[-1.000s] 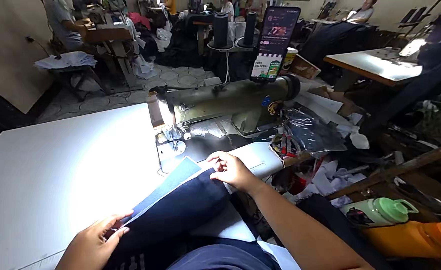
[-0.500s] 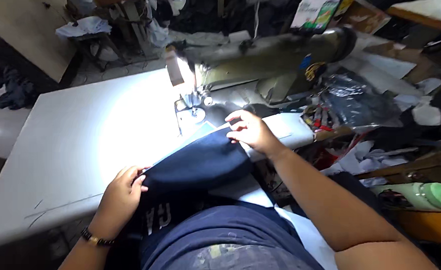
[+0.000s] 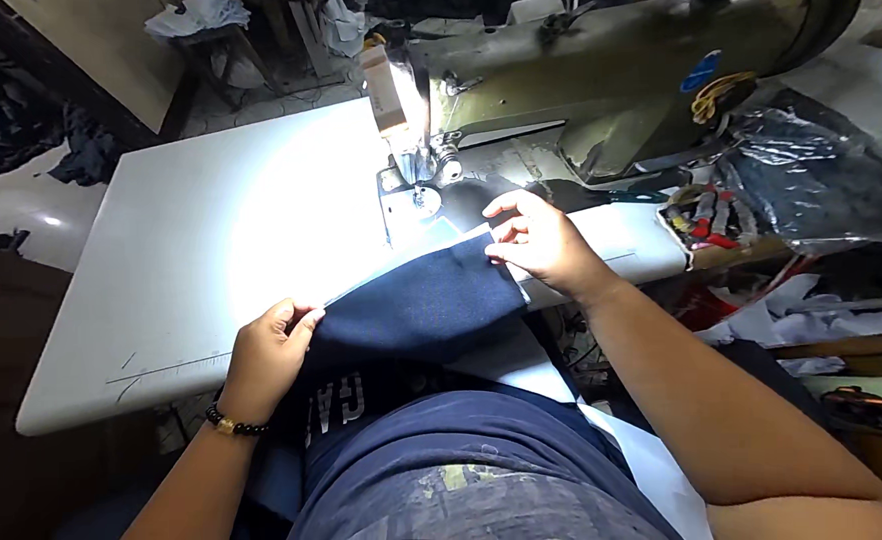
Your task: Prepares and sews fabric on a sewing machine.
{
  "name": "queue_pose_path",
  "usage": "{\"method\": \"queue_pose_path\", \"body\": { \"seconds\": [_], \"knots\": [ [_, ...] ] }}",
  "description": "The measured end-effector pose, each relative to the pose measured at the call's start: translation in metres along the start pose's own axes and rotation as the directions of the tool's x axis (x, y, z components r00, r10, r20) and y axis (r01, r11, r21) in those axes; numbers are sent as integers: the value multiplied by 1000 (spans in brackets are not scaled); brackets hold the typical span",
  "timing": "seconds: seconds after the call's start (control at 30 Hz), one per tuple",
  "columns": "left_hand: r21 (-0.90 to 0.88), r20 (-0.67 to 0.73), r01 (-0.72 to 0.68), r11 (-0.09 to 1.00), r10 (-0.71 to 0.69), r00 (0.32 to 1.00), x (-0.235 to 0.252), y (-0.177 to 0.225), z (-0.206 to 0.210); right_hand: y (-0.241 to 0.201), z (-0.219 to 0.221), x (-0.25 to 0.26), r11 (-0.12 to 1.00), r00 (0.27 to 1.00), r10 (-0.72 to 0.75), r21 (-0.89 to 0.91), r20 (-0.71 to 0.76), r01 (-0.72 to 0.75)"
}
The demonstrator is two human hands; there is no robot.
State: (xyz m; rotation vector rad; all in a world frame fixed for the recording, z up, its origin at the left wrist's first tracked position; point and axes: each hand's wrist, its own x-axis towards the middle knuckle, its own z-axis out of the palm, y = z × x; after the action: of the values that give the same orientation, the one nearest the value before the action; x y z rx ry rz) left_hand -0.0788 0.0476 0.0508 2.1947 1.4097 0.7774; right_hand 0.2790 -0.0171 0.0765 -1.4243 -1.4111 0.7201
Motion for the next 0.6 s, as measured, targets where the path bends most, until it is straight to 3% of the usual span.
{"method": "queue_pose_path", "body": {
  "seconds": [0.2, 0.6],
  "knots": [
    [-4, 31, 60, 998, -60, 998, 0, 6, -1, 3, 2, 3, 999, 1000, 30, 32, -5, -30],
    [-62, 16, -3, 998, 4, 1000, 2, -1, 4, 5, -2, 9, 980, 999, -38, -194, -24, 32]
  ]
}}
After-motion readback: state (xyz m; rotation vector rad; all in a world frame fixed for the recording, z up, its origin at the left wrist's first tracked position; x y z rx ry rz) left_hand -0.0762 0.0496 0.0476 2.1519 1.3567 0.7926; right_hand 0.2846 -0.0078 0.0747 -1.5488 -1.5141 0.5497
